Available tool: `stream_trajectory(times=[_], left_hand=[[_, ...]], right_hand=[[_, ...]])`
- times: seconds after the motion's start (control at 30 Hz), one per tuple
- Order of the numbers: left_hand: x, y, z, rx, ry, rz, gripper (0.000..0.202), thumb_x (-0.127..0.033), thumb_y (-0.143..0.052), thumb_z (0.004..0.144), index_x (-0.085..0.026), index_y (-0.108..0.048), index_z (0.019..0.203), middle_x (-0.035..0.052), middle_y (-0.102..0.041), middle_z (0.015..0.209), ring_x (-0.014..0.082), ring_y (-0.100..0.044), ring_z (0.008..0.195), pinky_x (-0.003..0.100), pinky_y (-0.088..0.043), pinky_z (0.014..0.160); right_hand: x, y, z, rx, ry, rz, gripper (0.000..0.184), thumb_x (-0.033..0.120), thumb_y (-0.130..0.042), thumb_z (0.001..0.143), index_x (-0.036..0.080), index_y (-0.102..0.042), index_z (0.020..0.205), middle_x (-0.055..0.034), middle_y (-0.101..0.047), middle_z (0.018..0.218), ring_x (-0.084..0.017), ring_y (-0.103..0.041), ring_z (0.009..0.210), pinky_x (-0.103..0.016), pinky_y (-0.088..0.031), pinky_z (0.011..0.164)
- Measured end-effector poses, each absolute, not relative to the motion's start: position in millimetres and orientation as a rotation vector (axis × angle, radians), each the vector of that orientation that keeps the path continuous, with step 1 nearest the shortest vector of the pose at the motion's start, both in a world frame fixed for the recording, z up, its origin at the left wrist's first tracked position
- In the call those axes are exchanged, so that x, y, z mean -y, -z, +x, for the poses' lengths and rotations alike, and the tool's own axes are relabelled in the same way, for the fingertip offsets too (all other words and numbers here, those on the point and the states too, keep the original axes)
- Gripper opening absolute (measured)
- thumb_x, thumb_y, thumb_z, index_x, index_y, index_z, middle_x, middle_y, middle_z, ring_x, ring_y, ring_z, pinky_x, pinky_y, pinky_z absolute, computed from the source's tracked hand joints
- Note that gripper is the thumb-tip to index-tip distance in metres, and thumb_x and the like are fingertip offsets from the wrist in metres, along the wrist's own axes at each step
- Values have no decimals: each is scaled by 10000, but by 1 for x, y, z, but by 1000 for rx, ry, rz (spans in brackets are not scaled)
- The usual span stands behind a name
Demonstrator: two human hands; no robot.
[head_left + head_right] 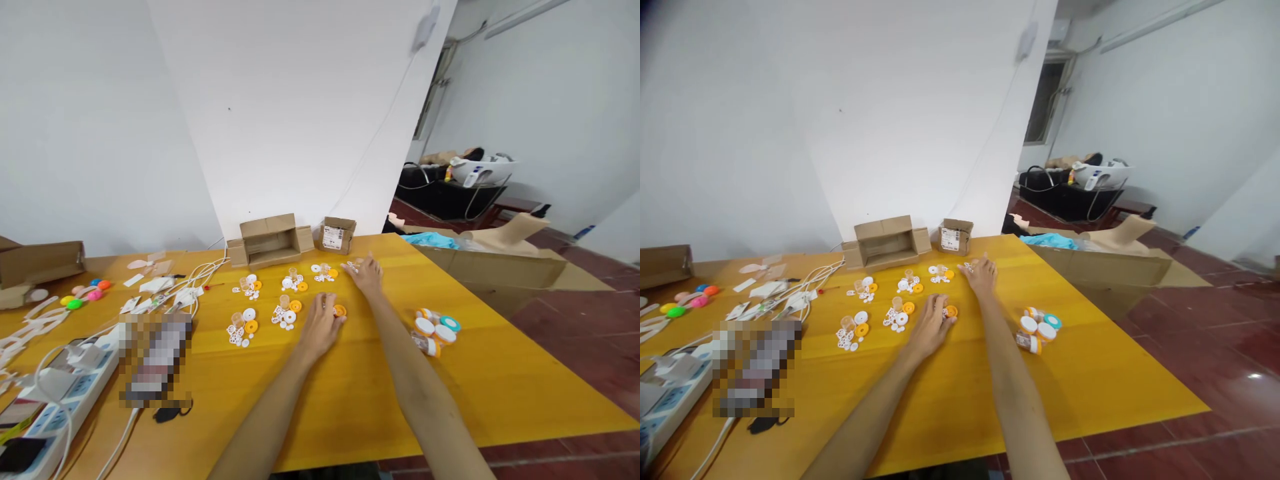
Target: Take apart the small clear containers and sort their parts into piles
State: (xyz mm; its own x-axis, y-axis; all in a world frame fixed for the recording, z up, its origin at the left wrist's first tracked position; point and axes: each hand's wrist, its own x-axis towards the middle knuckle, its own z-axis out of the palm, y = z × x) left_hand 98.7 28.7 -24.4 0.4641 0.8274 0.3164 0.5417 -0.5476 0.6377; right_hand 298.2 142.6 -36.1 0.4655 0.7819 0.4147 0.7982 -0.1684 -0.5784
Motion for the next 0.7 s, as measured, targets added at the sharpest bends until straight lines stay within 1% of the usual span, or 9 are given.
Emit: stream_trajectory(times=[0.13, 0.2, 0.33, 0.53, 0.7], left_hand=[[-29, 23, 98, -1129, -852, 2255, 405, -239, -544, 929, -259, -435, 1319, 121, -469, 1328, 288, -492, 1273, 481, -412, 1086], [-29, 23, 98, -1122, -869, 2257, 413, -236, -561, 920, -266, -440, 1314, 114, -482, 1314, 283, -507, 1253, 476, -421, 1078], [-30, 24, 97, -1116, -888, 2248, 421, -230, -582, 909, -271, -443, 1304, 105, -491, 1295, 274, -523, 1235, 470, -435, 1066], [-32, 23, 95, -1051, -936, 2226, 411, -215, -624, 882, -267, -468, 1258, 91, -515, 1252, 272, -537, 1212, 472, -438, 1061], [-33, 22, 95, -1033, -926, 2219, 393, -210, -604, 891, -255, -464, 1255, 99, -515, 1266, 273, -531, 1223, 478, -432, 1069]], right_hand=[[-137, 34, 295, 1298, -2, -1975, 862, 617, -598, 808, 55, -348, 1412, -300, -478, 1391, -440, -363, 1378, -540, -291, 1106], [-134, 34, 293, 1298, 5, -1947, 865, 625, -570, 822, 51, -329, 1421, -302, -455, 1411, -439, -343, 1391, -544, -287, 1111], [-130, 34, 290, 1265, 17, -1893, 799, 601, -513, 861, 46, -351, 1412, -293, -479, 1387, -421, -367, 1370, -547, -305, 1103], [-121, 30, 290, 1150, -58, -1803, 606, 532, -370, 942, 116, -451, 1375, -229, -531, 1353, -357, -402, 1336, -513, -327, 1092], [-110, 28, 292, 1145, -61, -1760, 566, 462, -240, 990, 130, -497, 1369, -191, -599, 1294, -301, -487, 1253, -464, -332, 1089]])
